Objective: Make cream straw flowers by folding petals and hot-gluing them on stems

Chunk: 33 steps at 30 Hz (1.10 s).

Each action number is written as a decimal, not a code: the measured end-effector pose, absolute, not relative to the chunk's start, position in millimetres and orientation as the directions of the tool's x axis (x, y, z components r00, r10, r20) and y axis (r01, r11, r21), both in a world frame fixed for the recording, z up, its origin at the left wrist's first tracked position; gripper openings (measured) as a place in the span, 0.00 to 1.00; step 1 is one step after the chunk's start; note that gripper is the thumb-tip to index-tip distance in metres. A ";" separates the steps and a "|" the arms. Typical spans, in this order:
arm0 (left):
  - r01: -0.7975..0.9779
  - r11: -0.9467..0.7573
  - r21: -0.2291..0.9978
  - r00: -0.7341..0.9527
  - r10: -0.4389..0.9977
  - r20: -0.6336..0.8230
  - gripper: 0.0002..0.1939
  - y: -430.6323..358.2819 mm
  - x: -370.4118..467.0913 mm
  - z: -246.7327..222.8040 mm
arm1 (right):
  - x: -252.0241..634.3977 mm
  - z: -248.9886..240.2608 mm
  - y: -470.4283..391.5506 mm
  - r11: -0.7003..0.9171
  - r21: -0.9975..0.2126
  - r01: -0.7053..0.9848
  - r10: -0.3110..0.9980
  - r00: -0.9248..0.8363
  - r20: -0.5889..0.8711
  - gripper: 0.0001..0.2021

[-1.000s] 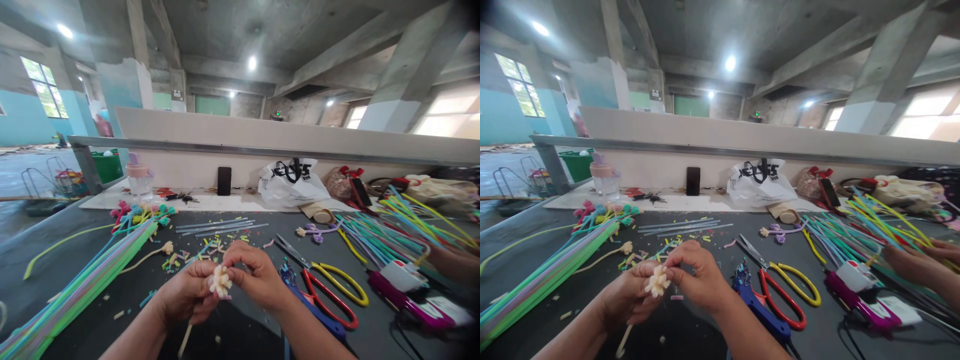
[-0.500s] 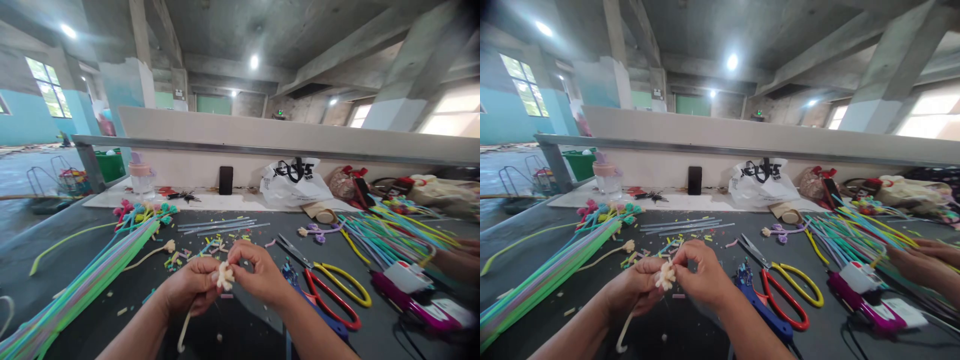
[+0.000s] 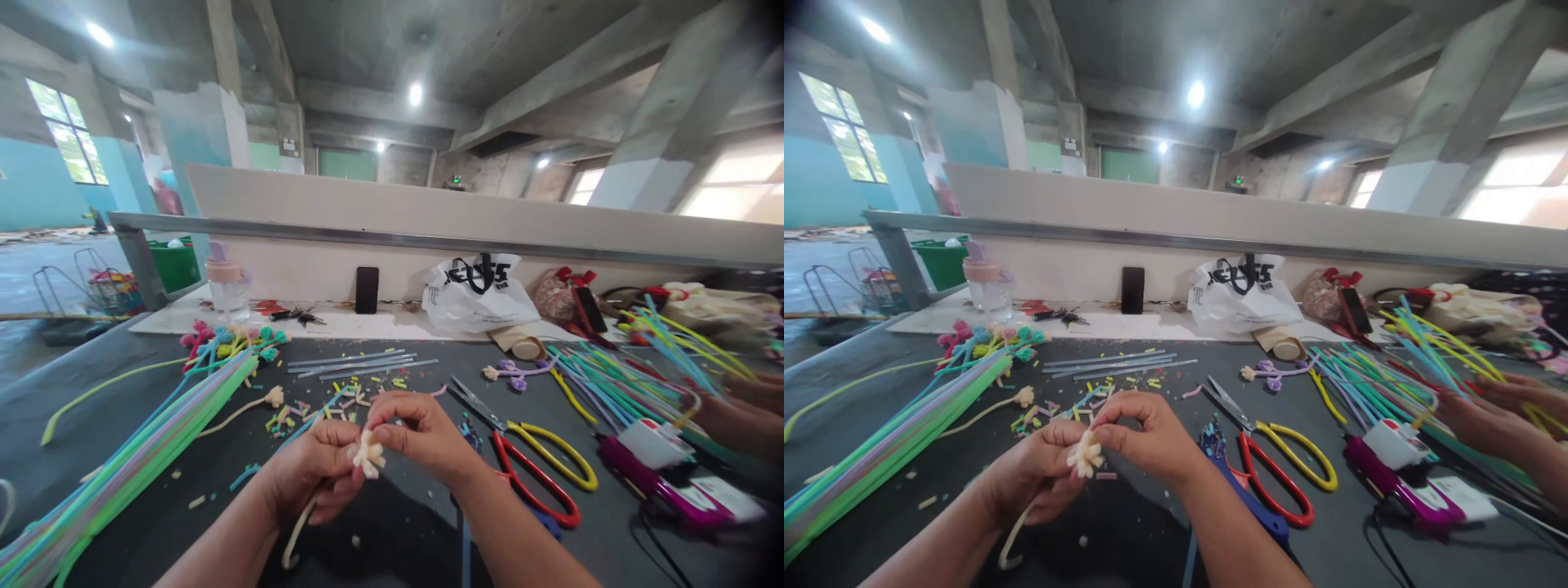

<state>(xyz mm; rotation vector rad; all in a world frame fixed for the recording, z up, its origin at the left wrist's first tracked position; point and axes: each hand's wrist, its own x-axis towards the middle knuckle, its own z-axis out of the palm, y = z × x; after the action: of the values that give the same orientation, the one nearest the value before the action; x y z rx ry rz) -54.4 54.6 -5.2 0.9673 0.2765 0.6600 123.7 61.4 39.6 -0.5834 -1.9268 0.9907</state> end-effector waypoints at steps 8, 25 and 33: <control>-0.403 0.424 0.811 0.769 0.637 0.049 0.10 53.5 -51.7 -10.4 | 118.2 39.5 57.8 0.530 -0.841 0.106 0.780 -0.449 0.435 0.07; -0.596 0.620 0.509 0.796 0.537 0.278 0.07 58.7 -47.3 -11.9 | 108.4 32.3 52.1 0.779 -0.595 0.195 0.626 -0.255 0.736 0.00; -0.599 0.619 0.509 0.796 0.531 0.291 0.07 60.3 -47.6 -13.9 | 108.6 28.5 54.4 0.786 -0.579 0.217 0.618 -0.283 0.733 0.04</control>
<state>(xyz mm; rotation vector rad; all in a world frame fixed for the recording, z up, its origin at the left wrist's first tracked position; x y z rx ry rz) -47.6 60.3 -13.9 0.6272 -0.1160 0.6511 108.6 54.4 28.5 -0.6391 -1.8548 0.4459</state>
